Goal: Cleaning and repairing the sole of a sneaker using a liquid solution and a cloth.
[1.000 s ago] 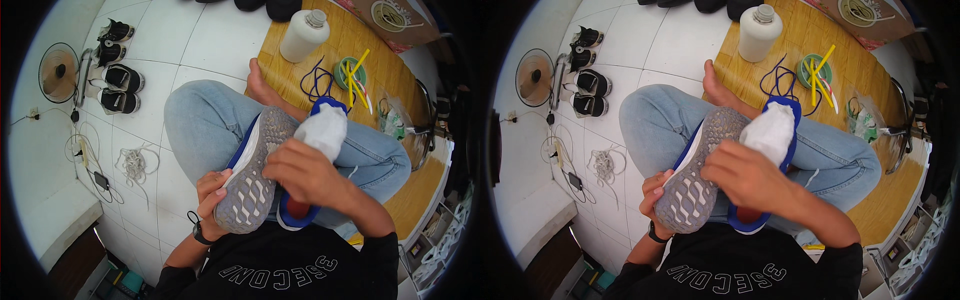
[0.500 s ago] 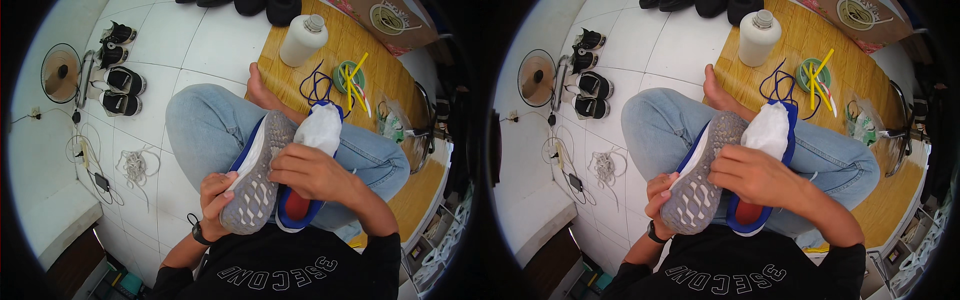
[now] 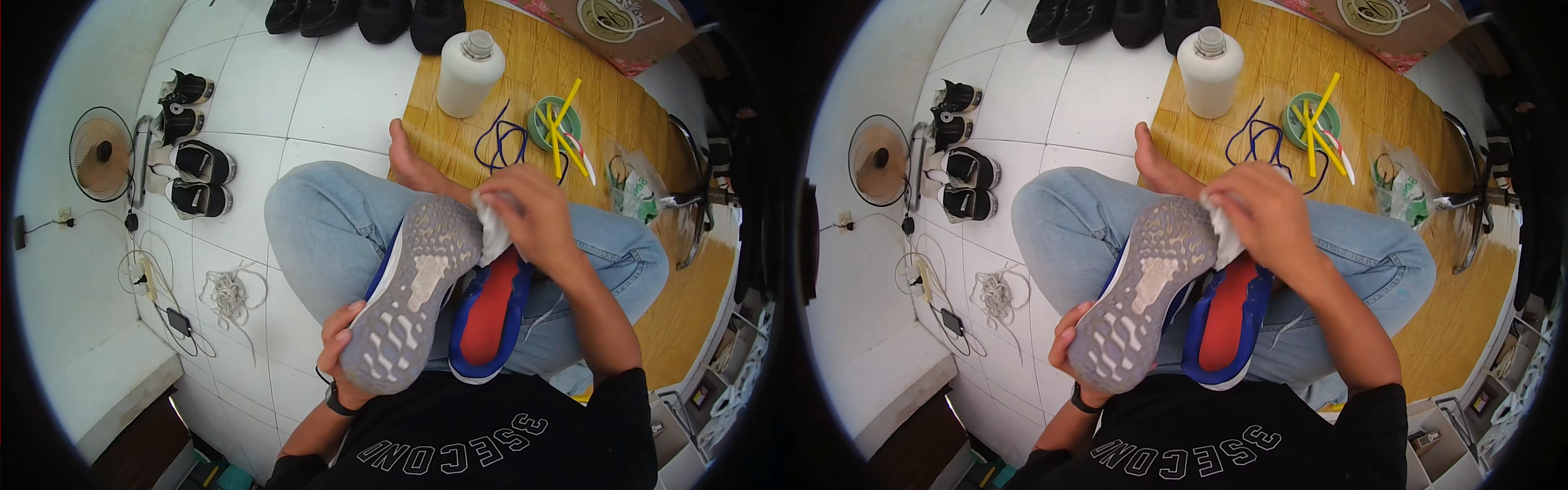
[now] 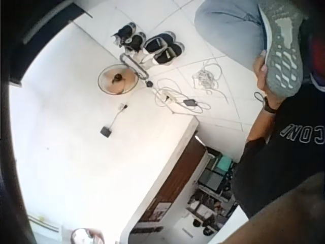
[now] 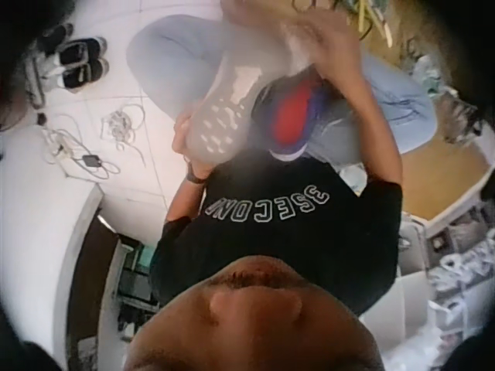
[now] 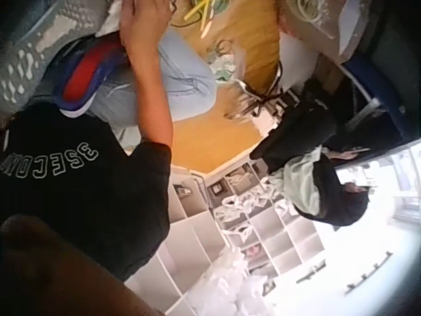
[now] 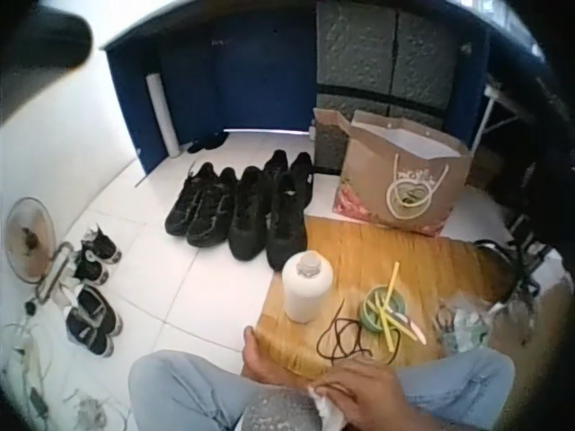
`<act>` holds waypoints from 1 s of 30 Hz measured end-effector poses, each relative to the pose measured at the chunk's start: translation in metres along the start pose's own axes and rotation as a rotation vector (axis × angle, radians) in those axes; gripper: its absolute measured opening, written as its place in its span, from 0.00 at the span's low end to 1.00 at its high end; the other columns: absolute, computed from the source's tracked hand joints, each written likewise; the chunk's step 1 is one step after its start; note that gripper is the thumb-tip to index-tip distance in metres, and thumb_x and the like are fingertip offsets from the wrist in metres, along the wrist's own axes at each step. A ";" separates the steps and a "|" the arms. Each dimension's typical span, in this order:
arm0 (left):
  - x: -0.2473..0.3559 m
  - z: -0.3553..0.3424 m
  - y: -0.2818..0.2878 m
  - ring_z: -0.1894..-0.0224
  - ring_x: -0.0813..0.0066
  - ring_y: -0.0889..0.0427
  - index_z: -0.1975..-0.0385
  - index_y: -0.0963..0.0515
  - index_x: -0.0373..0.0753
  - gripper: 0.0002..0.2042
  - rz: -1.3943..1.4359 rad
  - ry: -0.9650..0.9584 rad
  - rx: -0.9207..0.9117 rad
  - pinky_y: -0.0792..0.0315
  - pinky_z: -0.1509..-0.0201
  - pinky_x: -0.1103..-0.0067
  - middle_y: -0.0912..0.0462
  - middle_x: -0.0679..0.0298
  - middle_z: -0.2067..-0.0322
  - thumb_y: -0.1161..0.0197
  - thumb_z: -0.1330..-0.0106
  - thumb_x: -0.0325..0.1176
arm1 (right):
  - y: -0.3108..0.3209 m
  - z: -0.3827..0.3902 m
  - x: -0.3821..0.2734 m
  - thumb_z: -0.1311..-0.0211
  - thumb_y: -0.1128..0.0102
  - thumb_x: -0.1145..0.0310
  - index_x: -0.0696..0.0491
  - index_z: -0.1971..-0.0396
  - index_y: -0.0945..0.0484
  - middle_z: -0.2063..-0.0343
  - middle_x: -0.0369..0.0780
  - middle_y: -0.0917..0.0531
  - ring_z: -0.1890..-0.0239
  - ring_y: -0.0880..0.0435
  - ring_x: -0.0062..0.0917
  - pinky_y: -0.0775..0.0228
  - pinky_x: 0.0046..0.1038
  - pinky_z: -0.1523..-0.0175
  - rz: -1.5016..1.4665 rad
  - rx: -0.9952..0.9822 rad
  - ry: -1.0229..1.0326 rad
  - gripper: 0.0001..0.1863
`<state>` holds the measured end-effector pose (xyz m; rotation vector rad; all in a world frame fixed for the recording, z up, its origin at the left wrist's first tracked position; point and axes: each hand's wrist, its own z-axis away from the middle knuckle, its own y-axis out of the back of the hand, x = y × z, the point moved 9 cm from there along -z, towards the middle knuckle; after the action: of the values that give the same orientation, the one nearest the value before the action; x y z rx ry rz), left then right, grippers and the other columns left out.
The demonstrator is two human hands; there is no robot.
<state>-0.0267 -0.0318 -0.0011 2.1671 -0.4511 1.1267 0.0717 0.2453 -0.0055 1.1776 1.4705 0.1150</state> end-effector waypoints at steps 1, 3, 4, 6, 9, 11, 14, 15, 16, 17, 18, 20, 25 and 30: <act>0.001 0.003 0.008 0.43 0.53 0.22 0.39 0.42 0.47 0.45 -0.008 -0.004 0.005 0.25 0.39 0.64 0.26 0.46 0.43 0.15 0.54 0.34 | 0.009 0.000 0.017 0.43 0.31 0.75 0.57 0.66 0.17 0.66 0.41 0.15 0.64 0.16 0.32 0.25 0.30 0.57 -0.090 0.057 -0.142 0.05; 0.006 0.018 0.030 0.38 0.50 0.27 0.32 0.51 0.47 0.61 -0.063 -0.045 -0.021 0.24 0.37 0.60 0.33 0.43 0.39 0.10 0.63 0.48 | 0.019 0.002 0.022 0.39 0.32 0.76 0.57 0.64 0.17 0.66 0.40 0.15 0.63 0.16 0.28 0.26 0.27 0.57 -0.233 0.114 -0.220 0.05; 0.014 0.026 0.043 0.38 0.49 0.27 0.30 0.53 0.47 0.62 -0.070 -0.086 -0.010 0.23 0.38 0.58 0.35 0.44 0.37 0.11 0.61 0.47 | 0.023 0.006 0.027 0.36 0.33 0.76 0.58 0.62 0.16 0.66 0.38 0.16 0.62 0.16 0.24 0.26 0.24 0.56 -0.361 0.172 -0.299 0.04; 0.038 0.040 0.066 0.37 0.49 0.28 0.31 0.50 0.49 0.60 -0.133 -0.183 0.140 0.23 0.38 0.58 0.37 0.45 0.36 0.11 0.61 0.48 | 0.013 0.008 0.026 0.34 0.33 0.75 0.57 0.61 0.17 0.65 0.37 0.16 0.60 0.17 0.20 0.26 0.23 0.54 -0.569 0.167 -0.339 0.04; 0.033 0.072 0.082 0.37 0.48 0.29 0.31 0.44 0.46 0.55 -0.018 -0.225 -0.116 0.28 0.34 0.56 0.36 0.49 0.35 0.13 0.58 0.51 | -0.001 0.015 0.017 0.31 0.34 0.75 0.57 0.57 0.17 0.61 0.35 0.16 0.57 0.18 0.16 0.26 0.21 0.51 -0.863 0.100 -0.431 0.06; 0.048 0.045 0.082 0.40 0.54 0.24 0.34 0.36 0.47 0.43 -0.077 0.023 -0.276 0.27 0.38 0.58 0.29 0.56 0.38 0.17 0.50 0.40 | -0.018 0.015 0.007 0.31 0.35 0.74 0.58 0.55 0.18 0.59 0.35 0.15 0.56 0.18 0.16 0.26 0.21 0.49 -0.971 0.012 -0.469 0.08; 0.022 0.030 0.060 0.42 0.58 0.21 0.39 0.26 0.39 0.35 -0.050 0.206 -0.979 0.27 0.40 0.65 0.21 0.53 0.41 0.19 0.50 0.36 | -0.029 0.011 -0.010 0.31 0.36 0.75 0.58 0.53 0.21 0.56 0.37 0.17 0.55 0.18 0.19 0.26 0.24 0.47 -1.094 -0.134 -0.513 0.09; 0.037 0.004 0.071 0.42 0.58 0.21 0.39 0.26 0.39 0.35 -0.106 0.174 -0.958 0.27 0.40 0.65 0.21 0.53 0.41 0.19 0.50 0.36 | -0.014 0.008 -0.026 0.31 0.36 0.75 0.58 0.53 0.21 0.56 0.37 0.17 0.55 0.18 0.19 0.26 0.24 0.47 -1.119 -0.127 -0.448 0.09; 0.028 -0.017 0.076 0.45 0.57 0.19 0.41 0.24 0.38 0.32 -0.025 0.187 -0.984 0.27 0.42 0.66 0.18 0.54 0.45 0.22 0.49 0.32 | -0.011 0.007 -0.027 0.31 0.36 0.75 0.58 0.53 0.21 0.56 0.37 0.17 0.54 0.19 0.19 0.26 0.24 0.46 -1.145 -0.112 -0.434 0.10; 0.024 -0.036 0.075 0.47 0.57 0.17 0.43 0.23 0.37 0.28 0.055 0.199 -1.011 0.26 0.43 0.66 0.15 0.55 0.49 0.25 0.47 0.29 | -0.007 0.005 -0.029 0.32 0.36 0.76 0.58 0.52 0.21 0.56 0.37 0.17 0.53 0.19 0.19 0.27 0.25 0.46 -1.171 -0.096 -0.419 0.11; 0.029 -0.073 0.074 0.50 0.57 0.16 0.45 0.22 0.37 0.26 0.009 0.127 -0.832 0.25 0.44 0.67 0.14 0.55 0.52 0.27 0.47 0.27 | -0.005 0.001 -0.031 0.34 0.35 0.78 0.59 0.53 0.20 0.56 0.38 0.17 0.52 0.19 0.21 0.27 0.25 0.45 -1.168 -0.079 -0.426 0.11; 0.042 -0.123 0.059 0.52 0.58 0.15 0.47 0.20 0.36 0.23 0.014 0.007 -0.522 0.24 0.46 0.69 0.13 0.55 0.56 0.27 0.46 0.25 | 0.002 -0.008 -0.039 0.36 0.34 0.79 0.59 0.54 0.19 0.56 0.39 0.17 0.52 0.19 0.22 0.27 0.26 0.45 -1.067 -0.026 -0.314 0.11; 0.058 -0.187 -0.046 0.52 0.70 0.15 0.49 0.21 0.32 0.22 0.369 0.015 -0.244 0.21 0.48 0.75 0.14 0.57 0.58 0.23 0.44 0.23 | 0.047 -0.033 -0.070 0.39 0.32 0.82 0.59 0.53 0.16 0.59 0.39 0.13 0.55 0.15 0.22 0.25 0.25 0.48 -0.670 0.211 0.000 0.13; 0.039 -0.209 -0.072 0.56 0.73 0.14 0.51 0.21 0.33 0.17 0.762 0.097 -0.181 0.16 0.54 0.80 0.15 0.56 0.60 0.29 0.39 0.15 | 0.055 -0.045 -0.060 0.37 0.31 0.80 0.56 0.41 0.23 0.58 0.40 0.12 0.49 0.14 0.20 0.26 0.23 0.41 -0.888 0.186 -0.145 0.23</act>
<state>-0.0897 0.1630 0.0915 1.7972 -1.3489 1.4937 0.0559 0.2542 0.0863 0.5655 1.7672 -0.7101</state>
